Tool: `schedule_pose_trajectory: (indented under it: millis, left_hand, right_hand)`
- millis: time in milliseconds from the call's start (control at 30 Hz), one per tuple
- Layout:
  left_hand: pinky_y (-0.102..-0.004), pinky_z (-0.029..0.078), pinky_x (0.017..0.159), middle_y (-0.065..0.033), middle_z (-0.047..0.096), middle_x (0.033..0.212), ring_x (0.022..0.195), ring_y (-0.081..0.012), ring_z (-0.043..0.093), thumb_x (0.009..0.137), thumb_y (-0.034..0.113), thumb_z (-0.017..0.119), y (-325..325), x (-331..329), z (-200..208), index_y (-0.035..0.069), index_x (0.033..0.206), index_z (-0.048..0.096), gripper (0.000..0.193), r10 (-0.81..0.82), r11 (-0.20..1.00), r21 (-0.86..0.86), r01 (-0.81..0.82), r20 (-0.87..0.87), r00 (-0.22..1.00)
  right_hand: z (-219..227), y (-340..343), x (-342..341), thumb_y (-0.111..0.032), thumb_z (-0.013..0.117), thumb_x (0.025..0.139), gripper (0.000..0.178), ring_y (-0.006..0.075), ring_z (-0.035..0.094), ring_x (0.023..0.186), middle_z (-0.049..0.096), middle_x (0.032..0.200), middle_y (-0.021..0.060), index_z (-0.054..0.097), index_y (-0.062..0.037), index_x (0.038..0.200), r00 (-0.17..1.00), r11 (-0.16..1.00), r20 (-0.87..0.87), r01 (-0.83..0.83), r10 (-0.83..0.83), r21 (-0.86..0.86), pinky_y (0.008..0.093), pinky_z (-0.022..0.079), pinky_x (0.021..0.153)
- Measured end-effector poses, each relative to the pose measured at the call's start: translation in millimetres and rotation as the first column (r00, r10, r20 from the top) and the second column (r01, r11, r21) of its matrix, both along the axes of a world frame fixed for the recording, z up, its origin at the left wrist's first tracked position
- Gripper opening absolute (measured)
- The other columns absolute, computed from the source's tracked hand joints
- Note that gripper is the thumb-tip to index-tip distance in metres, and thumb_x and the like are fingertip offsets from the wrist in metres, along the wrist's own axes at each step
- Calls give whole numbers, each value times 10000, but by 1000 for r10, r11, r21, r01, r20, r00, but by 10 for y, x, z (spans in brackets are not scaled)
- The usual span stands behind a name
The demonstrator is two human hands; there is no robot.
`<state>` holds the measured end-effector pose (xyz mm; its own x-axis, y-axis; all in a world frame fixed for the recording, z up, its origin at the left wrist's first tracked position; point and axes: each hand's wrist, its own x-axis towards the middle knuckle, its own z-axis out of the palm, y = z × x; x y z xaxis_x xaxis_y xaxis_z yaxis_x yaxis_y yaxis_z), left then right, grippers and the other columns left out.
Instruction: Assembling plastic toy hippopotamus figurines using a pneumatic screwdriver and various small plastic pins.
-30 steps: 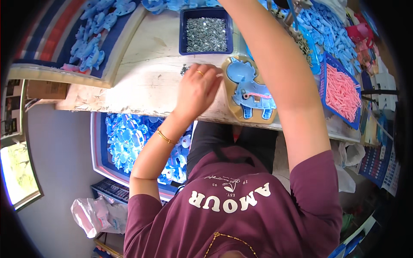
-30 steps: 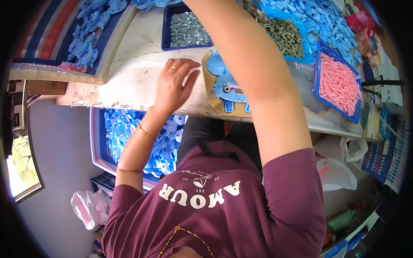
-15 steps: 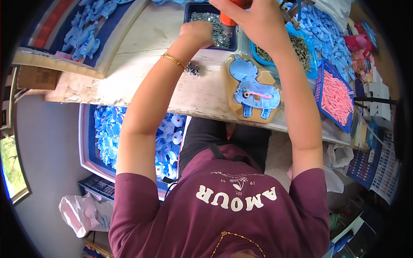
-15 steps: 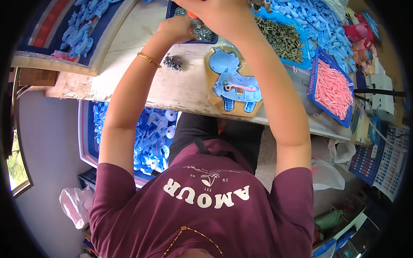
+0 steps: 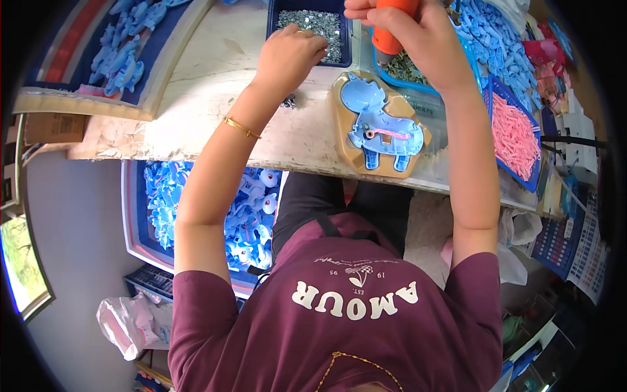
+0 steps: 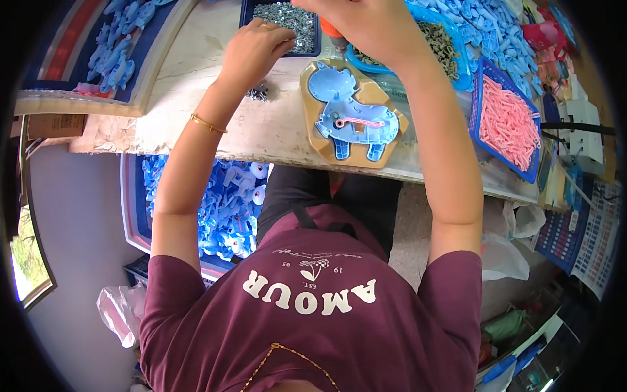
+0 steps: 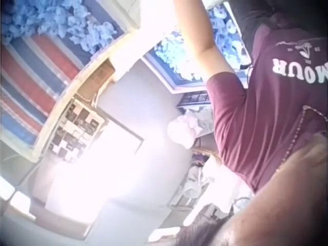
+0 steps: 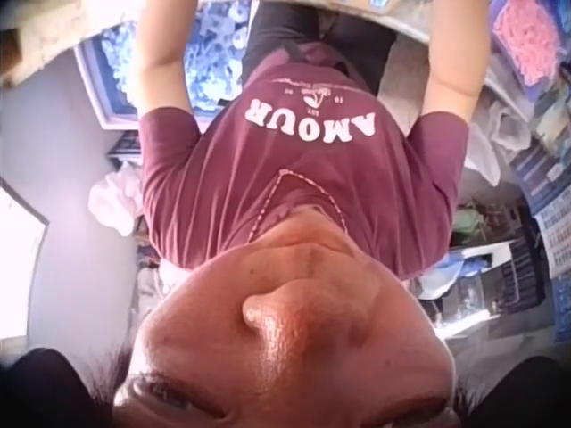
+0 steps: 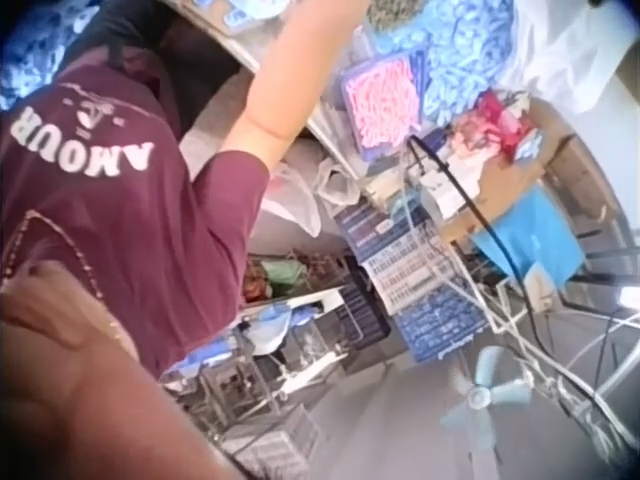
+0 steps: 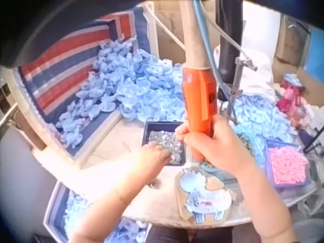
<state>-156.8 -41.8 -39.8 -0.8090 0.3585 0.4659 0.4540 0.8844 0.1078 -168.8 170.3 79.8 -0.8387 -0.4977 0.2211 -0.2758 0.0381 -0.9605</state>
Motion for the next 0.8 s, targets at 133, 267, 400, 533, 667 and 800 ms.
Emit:
schedule_pose_trajectory:
  millis: [133, 267, 400, 533, 667, 800]
  left_hand:
    - [-355, 519, 738, 11, 662, 813, 844, -211, 615, 831, 264, 731, 301, 263, 67, 150, 849, 694, 121, -267, 951, 123, 285, -143, 953]
    - [-342, 506, 722, 7, 647, 815, 820, -207, 592, 798, 244, 766, 613, 533, 51, 125, 865, 693, 155, -357, 886, 254, 388, -160, 920]
    - [-349, 505, 711, -2, 651, 806, 805, -217, 592, 792, 217, 776, 769, 591, 49, 115, 867, 695, 151, -363, 864, 315, 393, -152, 920]
    - [-360, 503, 692, -25, 653, 790, 781, -239, 590, 807, 194, 766, 827, 618, 52, 93, 854, 683, 139, -372, 844, 371, 387, -116, 921]
    - [-374, 504, 687, -46, 656, 787, 772, -258, 592, 821, 180, 755, 888, 705, 48, 80, 841, 669, 133, -383, 822, 432, 371, -63, 922]
    - [-385, 507, 695, -51, 657, 784, 775, -266, 599, 827, 184, 752, 898, 771, 85, 77, 851, 667, 138, -382, 835, 422, 353, -18, 924]
  right_hand:
    - [-144, 17, 70, -34, 655, 871, 259, 88, 561, 584, 623, 779, 43, 555, 17, 1104, 983, 913, -134, -167, 126, -372, 241, 448, 535]
    - [0, 74, 432, -47, 662, 873, 250, 79, 571, 601, 618, 766, 35, 564, 22, 1092, 990, 941, 132, 91, -50, -327, 224, 443, 526]
    - [-60, 115, 490, -45, 665, 873, 220, 77, 542, 545, 604, 735, 29, 579, 24, 1063, 988, 918, 120, 138, -99, -372, 222, 422, 486]
    - [-53, 174, 512, -44, 667, 872, 222, 75, 528, 522, 592, 700, 29, 578, 27, 1063, 989, 921, 129, 120, -77, -370, 224, 412, 473]
    - [-72, 228, 529, -45, 669, 872, 241, 75, 520, 509, 580, 673, 32, 570, 38, 1075, 987, 927, 143, 114, -67, -356, 227, 395, 463]
    - [-100, 286, 557, -42, 663, 871, 256, 81, 513, 494, 583, 673, 34, 565, 46, 1090, 981, 921, 193, 89, -16, -379, 232, 380, 455]
